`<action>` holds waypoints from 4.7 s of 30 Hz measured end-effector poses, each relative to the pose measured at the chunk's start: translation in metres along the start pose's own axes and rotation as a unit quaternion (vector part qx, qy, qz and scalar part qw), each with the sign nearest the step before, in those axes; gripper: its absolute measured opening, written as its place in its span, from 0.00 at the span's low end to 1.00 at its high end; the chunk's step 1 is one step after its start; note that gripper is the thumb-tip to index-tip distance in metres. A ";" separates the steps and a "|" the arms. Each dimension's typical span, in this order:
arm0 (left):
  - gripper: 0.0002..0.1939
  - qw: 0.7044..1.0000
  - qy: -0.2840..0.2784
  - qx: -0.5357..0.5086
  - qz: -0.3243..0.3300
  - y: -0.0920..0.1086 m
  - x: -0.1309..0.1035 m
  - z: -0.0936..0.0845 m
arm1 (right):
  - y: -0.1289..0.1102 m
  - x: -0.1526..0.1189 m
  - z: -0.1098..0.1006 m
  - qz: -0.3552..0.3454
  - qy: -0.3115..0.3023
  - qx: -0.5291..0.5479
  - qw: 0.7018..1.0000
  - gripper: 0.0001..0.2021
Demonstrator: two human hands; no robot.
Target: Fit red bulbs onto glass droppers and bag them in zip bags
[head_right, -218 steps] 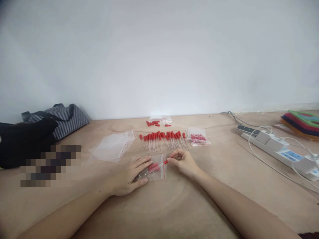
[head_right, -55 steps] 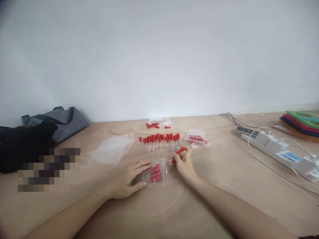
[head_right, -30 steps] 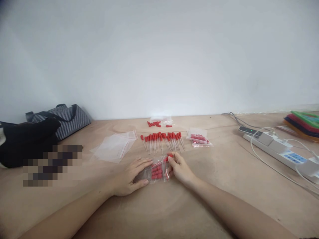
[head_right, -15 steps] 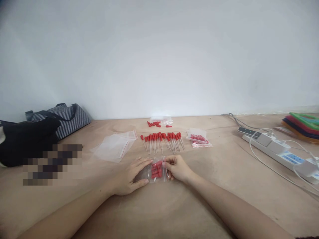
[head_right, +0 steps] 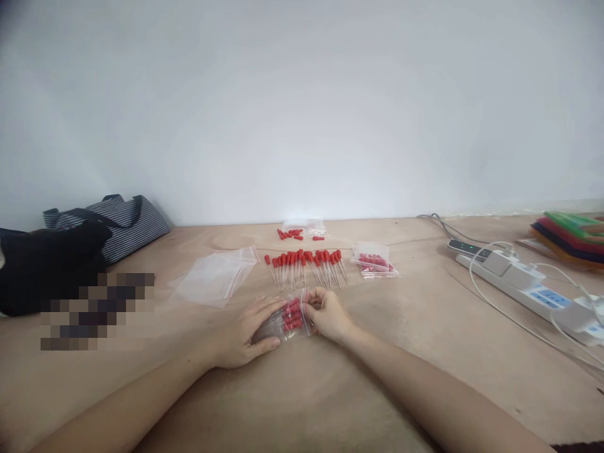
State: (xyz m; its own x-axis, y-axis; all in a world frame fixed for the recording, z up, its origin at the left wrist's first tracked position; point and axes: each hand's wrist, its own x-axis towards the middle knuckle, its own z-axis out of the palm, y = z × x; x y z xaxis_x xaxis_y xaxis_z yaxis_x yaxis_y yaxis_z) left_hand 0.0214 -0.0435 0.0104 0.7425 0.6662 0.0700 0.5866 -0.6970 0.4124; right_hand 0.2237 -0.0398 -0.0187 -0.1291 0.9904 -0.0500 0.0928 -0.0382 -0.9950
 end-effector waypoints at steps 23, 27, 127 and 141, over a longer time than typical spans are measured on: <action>0.22 0.999 0.000 0.032 -0.034 -0.007 0.001 0.004 | 0.000 -0.004 -0.006 -0.008 -0.054 -0.022 0.998 0.18; 0.22 0.999 0.000 0.028 -0.031 -0.006 0.002 0.004 | -0.004 -0.005 -0.005 0.001 -0.067 -0.032 0.997 0.17; 0.15 0.976 0.105 0.192 0.020 -0.063 -0.004 -0.034 | -0.003 -0.013 -0.016 -0.254 -0.092 -0.408 0.872 0.16; 0.10 0.970 0.177 0.113 0.123 -0.040 -0.039 -0.017 | -0.009 0.015 0.019 -0.350 -0.133 -0.466 0.801 0.17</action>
State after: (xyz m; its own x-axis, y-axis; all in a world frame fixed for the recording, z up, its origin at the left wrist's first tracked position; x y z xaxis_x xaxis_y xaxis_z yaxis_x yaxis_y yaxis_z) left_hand -0.0361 -0.0371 0.0062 0.7342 0.4945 0.4653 0.4917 -0.8598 0.1378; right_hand 0.2017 -0.0270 -0.0118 -0.6665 0.6571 0.3522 0.5868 0.7537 -0.2958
